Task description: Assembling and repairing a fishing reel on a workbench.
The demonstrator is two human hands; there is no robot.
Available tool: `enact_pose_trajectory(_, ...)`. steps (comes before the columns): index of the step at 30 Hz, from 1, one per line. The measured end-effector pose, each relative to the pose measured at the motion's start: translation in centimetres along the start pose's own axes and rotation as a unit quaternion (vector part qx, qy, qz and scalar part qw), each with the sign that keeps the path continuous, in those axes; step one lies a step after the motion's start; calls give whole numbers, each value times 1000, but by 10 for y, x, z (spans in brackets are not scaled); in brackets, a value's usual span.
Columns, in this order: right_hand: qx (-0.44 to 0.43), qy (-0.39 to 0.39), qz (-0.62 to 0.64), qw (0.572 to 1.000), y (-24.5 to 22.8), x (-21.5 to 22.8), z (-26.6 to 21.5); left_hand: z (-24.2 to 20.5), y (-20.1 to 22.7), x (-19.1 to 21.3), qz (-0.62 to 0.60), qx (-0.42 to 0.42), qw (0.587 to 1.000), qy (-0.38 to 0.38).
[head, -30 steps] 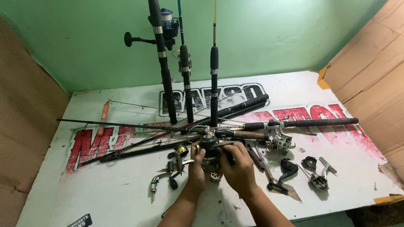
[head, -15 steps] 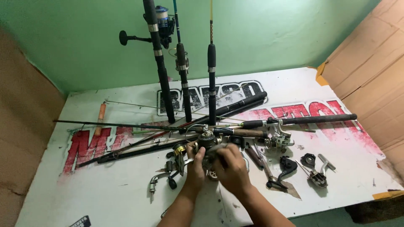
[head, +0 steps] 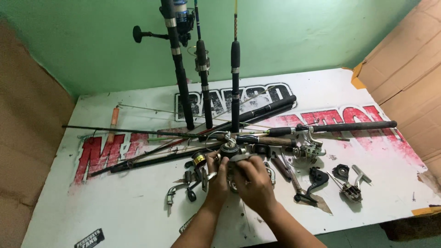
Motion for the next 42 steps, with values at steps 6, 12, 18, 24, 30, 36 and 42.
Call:
enact_pose_trajectory(6, -45, 49, 16, 998, 0, 19, 14, 0, 22, -8, -33, 37, 999, 7)
enact_pose_trajectory(12, 24, -3, 28, 999, 14, -7, -3, 3, 21, -3, -29, 4, 999, -18)
enact_pose_trajectory(18, 0, 109, -12, 994, 33, 11, 12, 2, 8, -6, -102, -48, 993, 21)
enact_pose_trajectory(24, -15, 74, 51, 996, 25, -3, -9, -3, 24, 4, 254, -334, 904, -83)
enact_pose_trajectory(30, 3, 94, 59, 994, 27, -5, 1, -2, -7, 0, -261, 30, 962, 72)
enact_pose_trajectory(36, -1, 96, 73, 993, -1, 12, 18, -2, -17, 0, -303, 38, 943, 130)
enact_pose_trajectory(42, -9, 83, 87, 993, 25, -10, -9, -1, -38, 8, -320, 46, 939, 115)
Point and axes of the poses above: each hand's wrist, its own z-axis towards the middle knuckle, its own x-axis out of the back of the hand, y = z × x, the point moved 6 cm from there along z, towards the middle knuckle, and after that the axes turned 5 degrees about -x, right-handed, at the moved point
